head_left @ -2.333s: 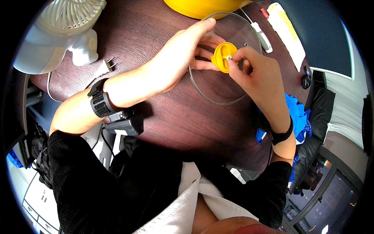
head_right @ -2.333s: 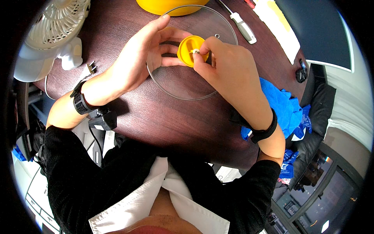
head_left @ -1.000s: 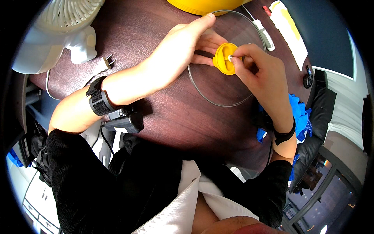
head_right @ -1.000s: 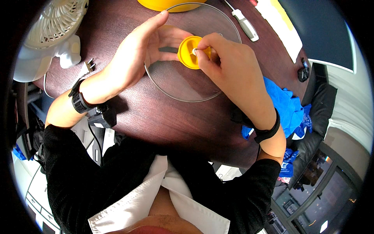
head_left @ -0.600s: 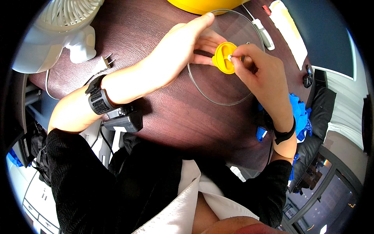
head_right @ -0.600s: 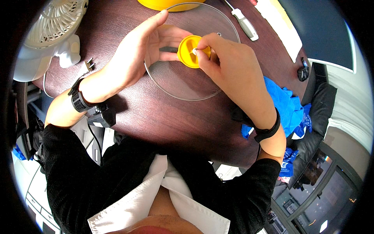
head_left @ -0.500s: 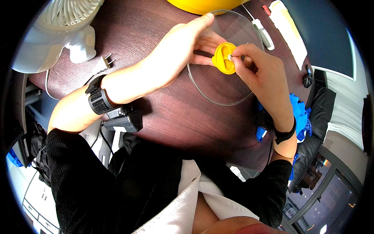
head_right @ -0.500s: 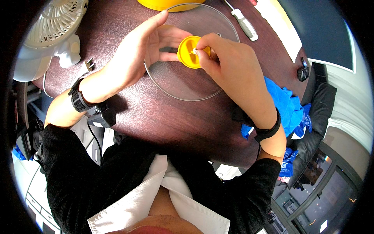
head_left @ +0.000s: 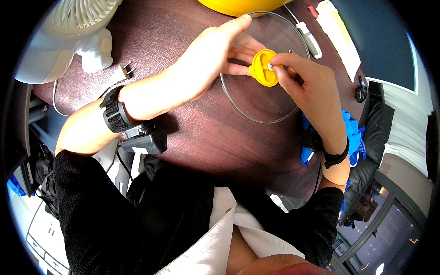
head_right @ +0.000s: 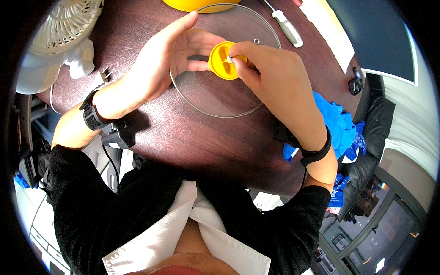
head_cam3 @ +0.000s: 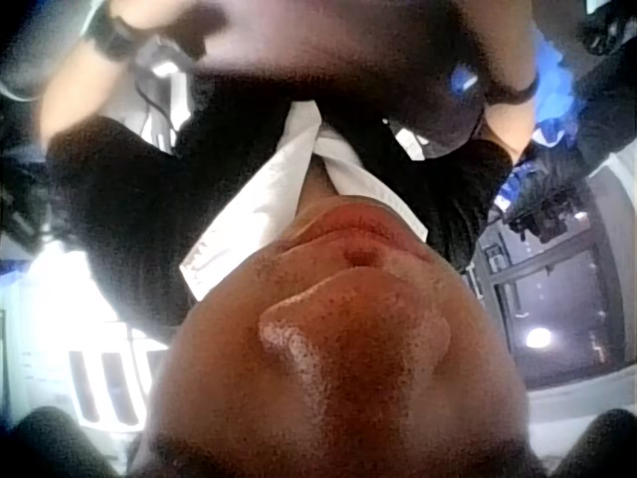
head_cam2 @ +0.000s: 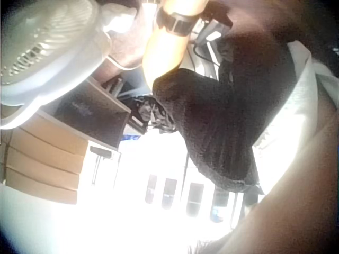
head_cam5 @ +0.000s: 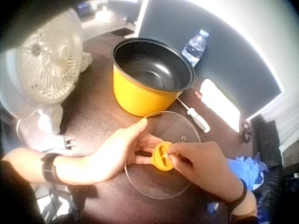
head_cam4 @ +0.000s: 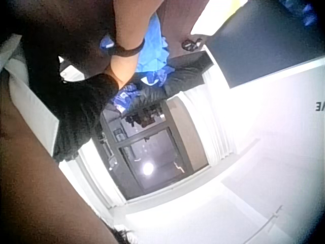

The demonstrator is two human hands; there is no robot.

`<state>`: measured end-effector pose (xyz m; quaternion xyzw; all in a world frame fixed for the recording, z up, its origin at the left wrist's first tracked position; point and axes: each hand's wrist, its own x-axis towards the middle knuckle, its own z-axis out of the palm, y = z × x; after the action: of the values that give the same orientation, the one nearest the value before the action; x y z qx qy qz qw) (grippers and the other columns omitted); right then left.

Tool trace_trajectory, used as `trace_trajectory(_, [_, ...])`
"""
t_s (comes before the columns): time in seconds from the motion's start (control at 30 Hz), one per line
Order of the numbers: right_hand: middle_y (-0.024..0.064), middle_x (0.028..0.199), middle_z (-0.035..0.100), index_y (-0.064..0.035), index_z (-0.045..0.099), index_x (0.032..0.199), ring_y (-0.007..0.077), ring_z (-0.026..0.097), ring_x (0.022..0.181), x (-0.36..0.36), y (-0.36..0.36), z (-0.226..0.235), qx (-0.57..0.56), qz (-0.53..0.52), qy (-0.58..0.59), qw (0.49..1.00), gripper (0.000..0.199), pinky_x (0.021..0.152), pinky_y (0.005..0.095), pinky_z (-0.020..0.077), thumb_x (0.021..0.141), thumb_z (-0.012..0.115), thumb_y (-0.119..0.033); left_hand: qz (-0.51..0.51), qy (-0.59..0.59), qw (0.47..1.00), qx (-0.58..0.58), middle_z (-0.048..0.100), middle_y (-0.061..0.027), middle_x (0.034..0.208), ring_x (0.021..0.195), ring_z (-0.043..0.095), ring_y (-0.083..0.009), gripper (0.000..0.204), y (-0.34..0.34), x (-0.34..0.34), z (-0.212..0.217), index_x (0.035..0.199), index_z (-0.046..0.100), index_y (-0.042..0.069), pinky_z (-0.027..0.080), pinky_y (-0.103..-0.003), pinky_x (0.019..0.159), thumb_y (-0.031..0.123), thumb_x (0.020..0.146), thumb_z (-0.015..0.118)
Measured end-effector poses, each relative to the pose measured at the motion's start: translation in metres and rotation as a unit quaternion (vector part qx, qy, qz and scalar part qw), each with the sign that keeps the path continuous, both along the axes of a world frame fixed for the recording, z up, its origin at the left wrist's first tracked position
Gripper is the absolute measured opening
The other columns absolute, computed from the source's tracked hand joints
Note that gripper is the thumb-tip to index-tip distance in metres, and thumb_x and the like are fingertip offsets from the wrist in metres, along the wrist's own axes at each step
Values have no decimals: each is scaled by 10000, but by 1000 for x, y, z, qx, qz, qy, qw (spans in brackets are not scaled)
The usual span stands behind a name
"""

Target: The person assembles a small kitchen appliance by attaching a yellow plastic component to a clear glass lid using a screw and a screwdriver. They then place the assembled lid onto a yellow pot.

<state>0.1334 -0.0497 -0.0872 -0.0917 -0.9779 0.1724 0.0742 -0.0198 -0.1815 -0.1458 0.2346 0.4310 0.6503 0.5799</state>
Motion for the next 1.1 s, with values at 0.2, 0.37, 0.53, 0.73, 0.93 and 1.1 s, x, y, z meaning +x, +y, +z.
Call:
trace_trajectory(0.2, [106,738,633,-87,622,920,286,620,617,-3,-1,0,18,7,4,1000,113,544,347,476,836,642,-160,-4,-1,1000,2,623,-164,1116,1073,582,-215,628,0,-1,-2,1138,582,-38,439,-375,960,511,987,317])
trace_trajectory(0.37, [97,680,604,-81,603,843,267,594,570,-6,-4,2,16,7,-19,1000,106,510,334,449,838,641,-179,1,-1,1000,6,614,-172,1122,1074,579,-224,627,0,-1,-2,1148,573,-41,439,-381,962,512,985,325])
trace_trajectory(0.53, [87,659,592,-85,610,869,239,591,553,-4,-3,9,-20,-25,-55,998,102,498,318,440,838,645,-175,3,6,1000,6,602,-184,1140,1080,578,-229,628,0,-1,-1,1177,551,-42,438,-386,968,513,985,326])
trace_trajectory(0.73, [89,766,635,-95,632,971,244,631,629,-1,1,7,-13,14,-2,1000,159,560,311,482,823,653,-151,-2,7,1000,8,603,-183,1144,1091,576,-231,635,-1,0,-1,1167,559,-42,436,-375,970,518,985,321])
trace_trajectory(0.93, [92,799,641,-93,631,971,259,634,661,-3,3,3,18,44,0,999,153,588,318,491,828,642,-147,-13,3,1000,10,611,-175,1134,1090,575,-227,641,0,-2,-4,1148,577,-40,434,-370,971,522,985,315])
trace_trajectory(1.1, [91,767,628,-94,632,940,250,614,615,-4,1,2,32,32,-22,999,143,550,316,469,837,648,-192,-13,15,1000,22,614,-174,1127,1090,574,-220,642,-1,0,-5,1149,581,-35,433,-374,972,527,982,321])
